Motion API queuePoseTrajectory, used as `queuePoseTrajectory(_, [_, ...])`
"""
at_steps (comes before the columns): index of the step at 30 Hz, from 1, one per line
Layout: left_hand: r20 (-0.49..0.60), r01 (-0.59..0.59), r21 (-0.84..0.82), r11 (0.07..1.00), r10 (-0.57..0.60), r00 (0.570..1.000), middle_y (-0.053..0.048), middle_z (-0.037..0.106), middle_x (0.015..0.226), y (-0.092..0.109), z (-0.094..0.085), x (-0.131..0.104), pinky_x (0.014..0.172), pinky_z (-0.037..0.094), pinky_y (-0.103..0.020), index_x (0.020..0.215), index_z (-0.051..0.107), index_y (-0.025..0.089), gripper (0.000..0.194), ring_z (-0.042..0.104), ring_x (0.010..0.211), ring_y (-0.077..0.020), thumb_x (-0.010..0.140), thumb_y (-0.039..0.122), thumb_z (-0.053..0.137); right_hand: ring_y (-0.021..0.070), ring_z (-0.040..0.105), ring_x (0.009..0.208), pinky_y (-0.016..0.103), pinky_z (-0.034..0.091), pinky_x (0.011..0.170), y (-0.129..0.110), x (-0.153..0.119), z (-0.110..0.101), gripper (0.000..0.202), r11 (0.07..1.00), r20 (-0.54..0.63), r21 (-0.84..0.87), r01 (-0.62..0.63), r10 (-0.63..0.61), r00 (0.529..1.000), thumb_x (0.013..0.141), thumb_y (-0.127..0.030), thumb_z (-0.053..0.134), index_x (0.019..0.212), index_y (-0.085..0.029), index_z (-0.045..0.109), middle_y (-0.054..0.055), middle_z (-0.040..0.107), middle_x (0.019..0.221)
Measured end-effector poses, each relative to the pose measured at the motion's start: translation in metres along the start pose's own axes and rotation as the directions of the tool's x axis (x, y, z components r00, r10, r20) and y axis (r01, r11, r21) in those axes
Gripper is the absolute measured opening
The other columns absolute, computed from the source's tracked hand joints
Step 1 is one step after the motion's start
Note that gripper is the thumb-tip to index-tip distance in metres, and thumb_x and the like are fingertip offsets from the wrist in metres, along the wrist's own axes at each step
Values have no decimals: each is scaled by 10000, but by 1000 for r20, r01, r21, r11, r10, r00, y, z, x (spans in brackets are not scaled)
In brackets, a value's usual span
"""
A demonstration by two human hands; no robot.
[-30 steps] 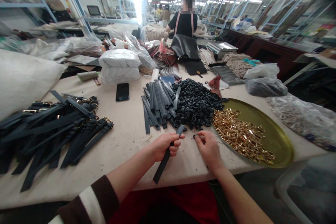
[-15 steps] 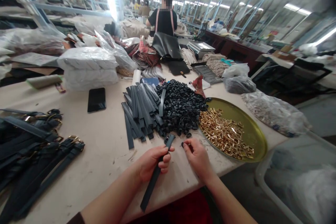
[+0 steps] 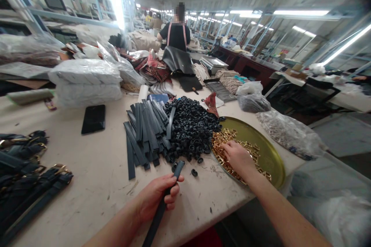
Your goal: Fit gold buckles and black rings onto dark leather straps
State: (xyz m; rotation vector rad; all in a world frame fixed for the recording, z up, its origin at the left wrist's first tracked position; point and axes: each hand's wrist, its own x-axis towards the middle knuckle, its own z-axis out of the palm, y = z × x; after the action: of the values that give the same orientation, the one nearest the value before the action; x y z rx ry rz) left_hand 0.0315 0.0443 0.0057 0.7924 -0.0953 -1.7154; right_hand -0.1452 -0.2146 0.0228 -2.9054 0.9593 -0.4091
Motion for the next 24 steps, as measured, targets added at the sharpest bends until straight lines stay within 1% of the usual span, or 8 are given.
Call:
queuePoseTrajectory(3, [-3, -13, 31, 999, 13, 1000, 63, 394, 580, -2, 1, -1, 414, 216, -182, 950, 521, 147, 202, 269, 402, -24, 797, 278, 533, 196, 539, 725, 280, 369, 652, -3, 11, -4, 169, 999, 44, -50, 11, -9, 999, 708, -27, 485, 673, -163, 578, 73, 578, 725])
queuePoseTrajectory(7, [-16, -30, 62, 998, 31, 999, 58, 409, 574, -4, 7, -7, 414, 242, -177, 958, 517, 138, 234, 284, 402, -29, 810, 319, 509, 197, 545, 740, 279, 354, 661, -8, 11, -17, 166, 1000, 44, -19, -13, 14, 999, 712, -30, 479, 671, -162, 571, 80, 592, 746])
queuePoseTrajectory(11, [-57, 4, 44, 999, -1, 998, 15, 485, 637, -13, 15, -17, 441, 312, -184, 1024, 501, 103, 280, 392, 453, -54, 811, 284, 478, 202, 546, 755, 291, 362, 684, -21, -11, -23, 106, 987, 26, 139, -85, 82, 996, 782, -169, 469, 754, -166, 570, 78, 607, 795])
queuePoseTrajectory(14, [20, 39, -57, 998, -38, 999, -11, 516, 707, -23, 20, -23, 482, 359, -197, 1065, 487, 92, 310, 450, 509, -72, 793, 241, 475, 176, 544, 664, 272, 373, 624, -45, -34, -16, 167, 938, 64, 311, -151, 137, 988, 798, -323, 470, 767, -187, 562, 34, 610, 725])
queuePoseTrajectory(17, [56, 26, -145, 989, -17, 998, -20, 523, 749, -32, 25, -27, 507, 379, -200, 1089, 485, 92, 341, 473, 542, -75, 775, 225, 487, 171, 525, 632, 280, 364, 612, -68, -48, -4, 191, 867, 112, 459, -196, 162, 980, 763, -371, 487, 720, -203, 565, 13, 596, 676])
queuePoseTrajectory(20, [-13, -1, -156, 988, -2, 1000, -25, 524, 753, -39, 30, -32, 506, 382, -202, 1080, 491, 86, 332, 475, 538, -75, 771, 208, 482, 180, 501, 656, 312, 359, 653, -81, -54, 5, 160, 767, 143, 588, -255, 212, 967, 711, -355, 523, 702, -199, 558, 24, 576, 684])
queuePoseTrajectory(22, [-57, -16, -150, 989, 7, 998, -27, 525, 748, -43, 32, -36, 497, 375, -196, 1065, 491, 80, 316, 471, 529, -72, 771, 194, 471, 169, 496, 635, 314, 378, 636, -88, -57, 8, 198, 653, 208, 689, -314, 238, 949, 710, -377, 519, 765, -188, 543, 32, 567, 704])
queuePoseTrajectory(24, [-75, -37, -115, 993, 28, 997, -31, 531, 755, -48, 34, -39, 486, 366, -188, 1058, 488, 89, 311, 468, 527, -68, 761, 178, 470, 146, 498, 594, 300, 403, 598, -98, -67, 8, 267, 502, 308, 776, -382, 227, 924, 736, -412, 484, 861, -177, 503, 37, 569, 730])
